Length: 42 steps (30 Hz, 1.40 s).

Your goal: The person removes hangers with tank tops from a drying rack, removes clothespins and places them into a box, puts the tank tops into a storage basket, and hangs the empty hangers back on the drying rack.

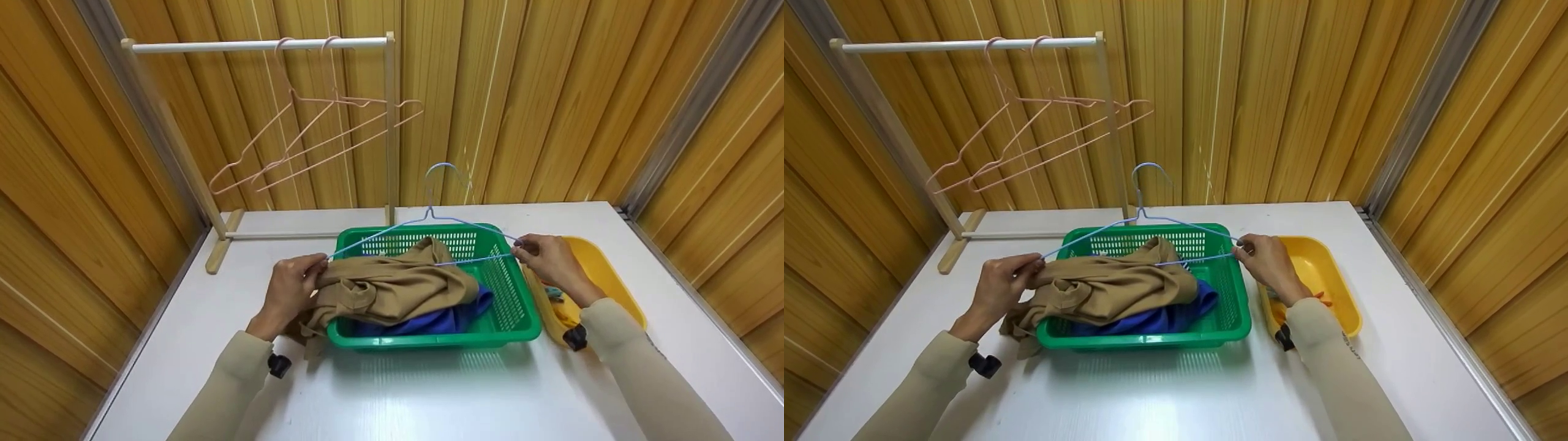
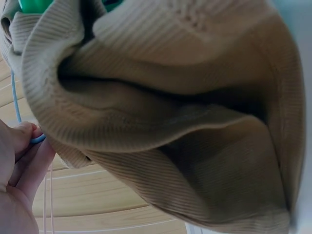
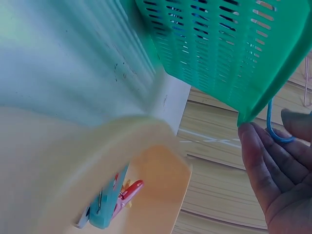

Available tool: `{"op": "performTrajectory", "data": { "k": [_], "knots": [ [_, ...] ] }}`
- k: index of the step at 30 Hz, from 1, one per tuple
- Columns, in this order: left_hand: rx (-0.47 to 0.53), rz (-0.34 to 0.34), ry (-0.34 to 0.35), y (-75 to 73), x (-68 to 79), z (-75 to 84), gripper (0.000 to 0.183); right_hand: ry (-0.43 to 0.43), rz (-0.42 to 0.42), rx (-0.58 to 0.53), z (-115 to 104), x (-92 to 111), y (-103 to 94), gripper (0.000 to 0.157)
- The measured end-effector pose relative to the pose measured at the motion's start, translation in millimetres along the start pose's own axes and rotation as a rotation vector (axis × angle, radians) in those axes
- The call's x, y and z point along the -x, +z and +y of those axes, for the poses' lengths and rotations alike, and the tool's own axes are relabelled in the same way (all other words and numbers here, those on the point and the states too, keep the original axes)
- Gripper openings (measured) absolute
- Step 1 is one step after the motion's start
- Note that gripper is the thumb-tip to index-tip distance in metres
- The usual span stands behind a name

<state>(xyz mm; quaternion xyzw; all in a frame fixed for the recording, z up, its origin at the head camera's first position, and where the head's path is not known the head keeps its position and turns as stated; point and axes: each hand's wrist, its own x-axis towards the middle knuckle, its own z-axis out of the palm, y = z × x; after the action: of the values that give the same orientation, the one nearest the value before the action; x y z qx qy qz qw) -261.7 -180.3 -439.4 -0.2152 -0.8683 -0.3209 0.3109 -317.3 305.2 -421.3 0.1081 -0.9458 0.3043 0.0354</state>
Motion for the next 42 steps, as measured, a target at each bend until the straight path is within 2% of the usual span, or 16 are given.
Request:
{"op": "performTrajectory", "data": {
  "k": [4, 8, 16, 19, 26, 33, 37, 42],
  "knots": [
    [0.015, 0.028, -0.023, -4.3, 2.1, -2.8, 0.013, -0.025, -0.007, 0.063, -2, 4, 3.0, 0.05],
    [0.008, 0.051, -0.043, -9.9, 3.9, -5.9, 0.014, -0.014, -0.04, 0.078, -6, 8, 5.2, 0.045],
    [-0.008, 0.185, 0.031, -18.8, 8.7, -17.7, 0.011, 0.029, -0.076, 0.113, -19, 13, 13.0, 0.049],
    [-0.022, 0.204, 0.018, -23.7, 10.2, -20.5, 0.013, 0.047, -0.084, 0.122, -24, 14, 14.9, 0.05],
    [0.014, 0.251, -0.025, -35.9, 11.6, -25.7, 0.015, 0.081, -0.089, 0.122, -29, 15, 16.8, 0.051],
    [0.058, 0.338, -0.1, -60.5, 9.2, -28.7, 0.016, 0.083, -0.07, 0.137, -30, 14, 17.0, 0.049],
    [0.044, 0.395, -0.146, -80.5, 8.4, -30.2, 0.016, 0.08, -0.068, 0.135, -30, 13, 16.4, 0.049],
    [0.02, 0.462, -0.173, -107.5, 8.9, -32.2, 0.019, 0.078, -0.064, 0.138, -32, 14, 15.1, 0.048]
  ]
}}
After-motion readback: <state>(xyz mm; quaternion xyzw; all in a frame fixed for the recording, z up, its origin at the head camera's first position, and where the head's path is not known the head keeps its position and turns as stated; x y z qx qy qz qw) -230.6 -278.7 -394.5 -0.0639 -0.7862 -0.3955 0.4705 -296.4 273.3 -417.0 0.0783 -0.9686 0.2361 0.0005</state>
